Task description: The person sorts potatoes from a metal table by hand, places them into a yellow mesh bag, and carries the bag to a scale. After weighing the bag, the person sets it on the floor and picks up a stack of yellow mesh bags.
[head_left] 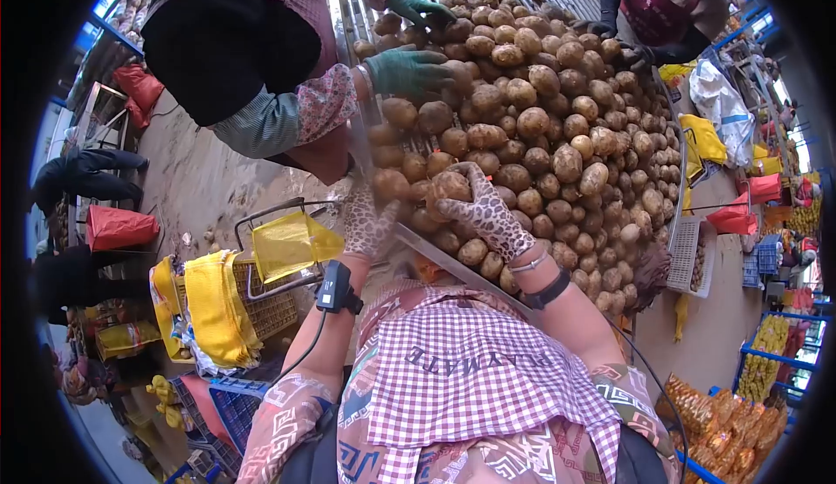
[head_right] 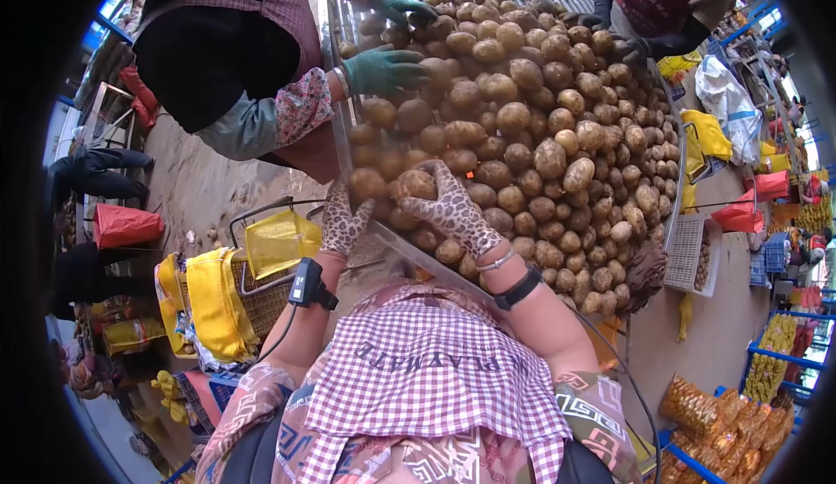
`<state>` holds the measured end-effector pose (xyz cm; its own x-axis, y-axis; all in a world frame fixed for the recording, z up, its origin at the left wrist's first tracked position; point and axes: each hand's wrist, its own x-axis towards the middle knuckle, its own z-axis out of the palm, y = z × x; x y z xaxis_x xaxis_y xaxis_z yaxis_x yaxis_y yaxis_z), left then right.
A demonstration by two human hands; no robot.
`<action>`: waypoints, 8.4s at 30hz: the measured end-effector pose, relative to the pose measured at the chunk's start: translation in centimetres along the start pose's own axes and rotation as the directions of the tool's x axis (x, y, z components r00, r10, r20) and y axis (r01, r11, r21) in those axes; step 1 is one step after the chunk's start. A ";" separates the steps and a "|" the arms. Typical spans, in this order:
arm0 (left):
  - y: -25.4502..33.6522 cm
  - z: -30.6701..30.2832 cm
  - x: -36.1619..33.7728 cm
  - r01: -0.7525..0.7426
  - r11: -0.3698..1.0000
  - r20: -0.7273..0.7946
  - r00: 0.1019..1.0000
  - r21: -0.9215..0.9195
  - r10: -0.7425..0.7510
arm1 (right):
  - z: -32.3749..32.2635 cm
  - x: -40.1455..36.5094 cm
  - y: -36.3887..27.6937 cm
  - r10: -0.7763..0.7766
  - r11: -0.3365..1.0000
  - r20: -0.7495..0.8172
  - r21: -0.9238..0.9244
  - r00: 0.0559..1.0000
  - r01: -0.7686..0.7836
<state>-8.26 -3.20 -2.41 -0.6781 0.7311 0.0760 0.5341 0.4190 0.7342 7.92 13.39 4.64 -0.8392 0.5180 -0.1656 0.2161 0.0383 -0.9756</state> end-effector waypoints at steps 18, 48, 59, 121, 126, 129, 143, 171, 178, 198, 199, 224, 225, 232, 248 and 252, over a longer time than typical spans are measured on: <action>-1.1 1.3 1.1 -0.124 0.992 -0.015 0.992 0.009 0.124 | 0.9 7.1 3.0 -0.090 0.872 -0.024 -0.485 0.996 0.067; 5.1 -0.2 -1.2 0.031 0.770 0.272 0.944 -0.637 0.186 | -0.4 -4.9 2.9 0.058 0.973 0.015 0.222 0.998 -0.060; 4.4 5.3 -1.9 0.828 -0.332 0.880 0.474 -0.453 -0.020 | -14.4 -5.8 6.2 -0.329 0.590 -0.736 -0.649 0.592 -0.480; -4.0 -7.6 -12.1 0.364 -0.588 0.604 0.746 -0.722 -0.281 | 10.1 0.3 -3.7 -0.173 0.934 0.525 -0.182 0.833 0.309; -15.5 -10.2 -11.7 0.220 -0.666 0.591 0.700 -0.713 -0.401 | 6.6 -1.9 1.0 0.146 0.975 0.261 -0.201 0.954 -0.094; -19.1 -12.0 -8.4 0.219 -0.679 0.629 0.639 -0.701 -0.443 | 6.0 -3.8 1.0 0.220 0.968 0.129 -0.149 0.967 -0.200; -23.4 -12.1 -6.5 0.385 -0.269 0.469 0.758 -0.883 -0.453 | -8.8 -7.8 4.2 -0.007 0.836 -0.761 -0.361 0.649 -0.414; 11.4 10.1 1.8 0.873 -0.208 0.856 0.480 -0.442 0.193 | -13.6 0.9 1.5 -0.023 0.803 -0.463 -0.537 0.886 -0.260; 9.7 9.5 1.7 0.799 -0.474 0.845 0.501 -0.370 0.186 | -15.4 9.0 5.0 -0.161 0.696 -0.383 -0.697 0.910 -0.171; 11.9 8.6 1.9 0.858 -0.475 0.900 0.348 -0.193 0.263 | -21.1 0.1 -0.9 -0.176 0.848 -0.471 -0.519 0.864 -0.110; 12.7 8.0 2.3 0.854 -0.465 0.911 0.361 -0.235 0.201 | -19.7 0.1 -2.5 -0.126 0.881 -0.242 -0.473 0.962 -0.003; 0.6 -2.9 -7.1 0.406 -0.565 0.653 0.674 -0.718 -0.345 | 0.4 -1.4 3.2 -0.297 0.716 0.220 -0.592 0.929 0.369; 0.7 -2.4 -7.5 0.387 -0.573 0.649 0.665 -0.722 -0.369 | 1.2 -0.9 3.9 -0.252 0.594 0.249 -0.723 0.935 0.352; 0.8 -1.0 -7.9 0.499 -0.551 0.711 0.646 -0.669 -0.279 | -2.3 -2.4 5.3 -0.239 0.657 0.185 -0.692 0.953 0.298; 2.8 -0.8 -6.1 0.501 -0.506 0.685 0.670 -0.702 -0.287 | -26.3 0.8 7.0 -0.176 0.690 -0.799 -0.517 0.575 -0.507; 4.7 0.0 -5.1 0.554 -0.484 0.716 0.647 -0.677 -0.261 | -26.5 3.1 5.7 -0.036 0.576 -0.758 -0.549 0.652 -0.606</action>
<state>-2.34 -4.94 0.69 -0.2167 0.7496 -0.6254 -0.9762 -0.1626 0.1433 19.79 37.88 2.42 -0.1765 0.9836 0.0360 0.9071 0.1767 -0.3821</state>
